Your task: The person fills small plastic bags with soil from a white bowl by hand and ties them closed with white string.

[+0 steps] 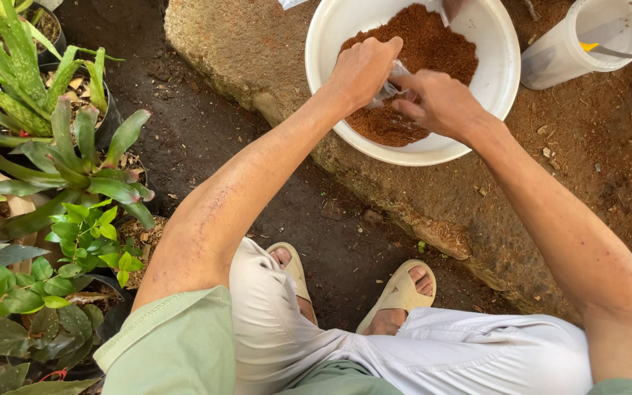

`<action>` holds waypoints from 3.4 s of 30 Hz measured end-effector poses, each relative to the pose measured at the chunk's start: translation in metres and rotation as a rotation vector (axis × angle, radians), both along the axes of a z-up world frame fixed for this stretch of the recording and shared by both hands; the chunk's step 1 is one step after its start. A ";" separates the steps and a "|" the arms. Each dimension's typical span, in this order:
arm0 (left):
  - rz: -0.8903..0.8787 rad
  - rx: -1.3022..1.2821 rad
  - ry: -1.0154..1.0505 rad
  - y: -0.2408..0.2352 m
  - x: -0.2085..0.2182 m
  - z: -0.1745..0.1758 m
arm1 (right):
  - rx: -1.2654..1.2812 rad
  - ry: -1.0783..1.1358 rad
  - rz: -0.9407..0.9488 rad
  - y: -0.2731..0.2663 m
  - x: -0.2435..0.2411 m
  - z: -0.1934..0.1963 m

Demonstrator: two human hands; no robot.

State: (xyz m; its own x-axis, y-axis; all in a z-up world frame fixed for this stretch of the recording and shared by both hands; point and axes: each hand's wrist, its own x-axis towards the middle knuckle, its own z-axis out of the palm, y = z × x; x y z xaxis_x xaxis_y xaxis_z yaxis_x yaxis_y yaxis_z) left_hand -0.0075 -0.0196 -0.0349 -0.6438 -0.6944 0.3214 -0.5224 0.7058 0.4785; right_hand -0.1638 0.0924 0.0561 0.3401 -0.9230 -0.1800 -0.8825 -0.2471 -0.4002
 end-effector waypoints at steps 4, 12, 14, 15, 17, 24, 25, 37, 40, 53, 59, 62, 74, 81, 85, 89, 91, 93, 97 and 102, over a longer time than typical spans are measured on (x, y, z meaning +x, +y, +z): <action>-0.018 -0.017 0.098 -0.001 0.002 0.009 | -0.108 0.001 0.025 0.000 0.005 0.002; -0.030 0.061 -0.037 0.015 0.006 0.016 | -0.036 0.024 0.086 0.003 -0.004 -0.016; -0.067 0.175 0.018 0.016 0.008 0.021 | -0.068 -0.028 0.046 0.002 -0.007 -0.010; -0.064 0.177 0.022 0.017 0.008 0.024 | -0.103 -0.080 0.015 0.001 -0.007 -0.007; -0.085 0.403 0.070 0.020 0.009 0.030 | -0.059 -0.065 -0.017 0.004 -0.003 -0.005; -0.123 0.236 0.098 0.018 0.007 0.032 | -0.134 -0.006 -0.031 0.012 -0.001 -0.004; -0.107 0.205 0.127 0.017 0.008 0.031 | -0.133 -0.006 -0.032 0.014 -0.002 -0.002; -0.491 0.376 0.274 -0.002 -0.022 0.070 | -0.323 -0.578 0.029 0.029 -0.030 0.047; -0.672 0.396 0.404 0.011 -0.047 0.096 | -0.283 -0.516 -0.315 0.041 -0.038 0.082; -0.726 0.832 0.743 0.149 -0.078 0.096 | -0.252 -0.364 -0.675 0.149 -0.040 0.124; -0.671 0.833 0.624 0.159 -0.065 0.115 | -0.073 -0.305 -0.596 0.163 -0.029 0.115; -0.500 0.795 0.530 0.171 -0.065 0.124 | -0.007 -0.177 -0.726 0.165 -0.025 0.091; -0.571 0.783 0.698 0.160 -0.066 0.111 | -0.239 -0.173 -0.525 0.154 -0.029 0.126; -0.518 0.795 0.634 0.160 -0.072 0.106 | -0.162 -0.257 -0.744 0.152 -0.053 0.125; -0.505 0.720 0.604 0.162 -0.076 0.107 | -0.101 -0.326 -0.726 0.142 -0.059 0.118; -0.483 0.632 0.517 0.169 -0.077 0.112 | 0.177 -0.157 -0.789 0.135 -0.066 0.107; -0.437 0.669 0.402 0.166 -0.081 0.114 | 0.203 -0.143 -0.726 0.135 -0.069 0.104; -0.389 0.704 0.287 0.165 -0.082 0.114 | 0.161 -0.125 -0.683 0.137 -0.072 0.104; -0.404 0.616 0.324 0.160 -0.082 0.107 | 0.225 -0.087 -0.699 0.136 -0.075 0.099; -0.511 0.508 0.436 0.158 -0.094 0.087 | 0.546 -0.433 -0.939 0.141 -0.083 0.088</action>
State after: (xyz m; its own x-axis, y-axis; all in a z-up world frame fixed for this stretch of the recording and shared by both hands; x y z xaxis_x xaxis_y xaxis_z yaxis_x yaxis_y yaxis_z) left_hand -0.1010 0.1383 0.0523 -0.8091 -0.4785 0.3412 0.1082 0.4493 0.8868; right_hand -0.2468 0.2335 0.1440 -0.3048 -0.6800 -0.6669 -0.3909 0.7278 -0.5634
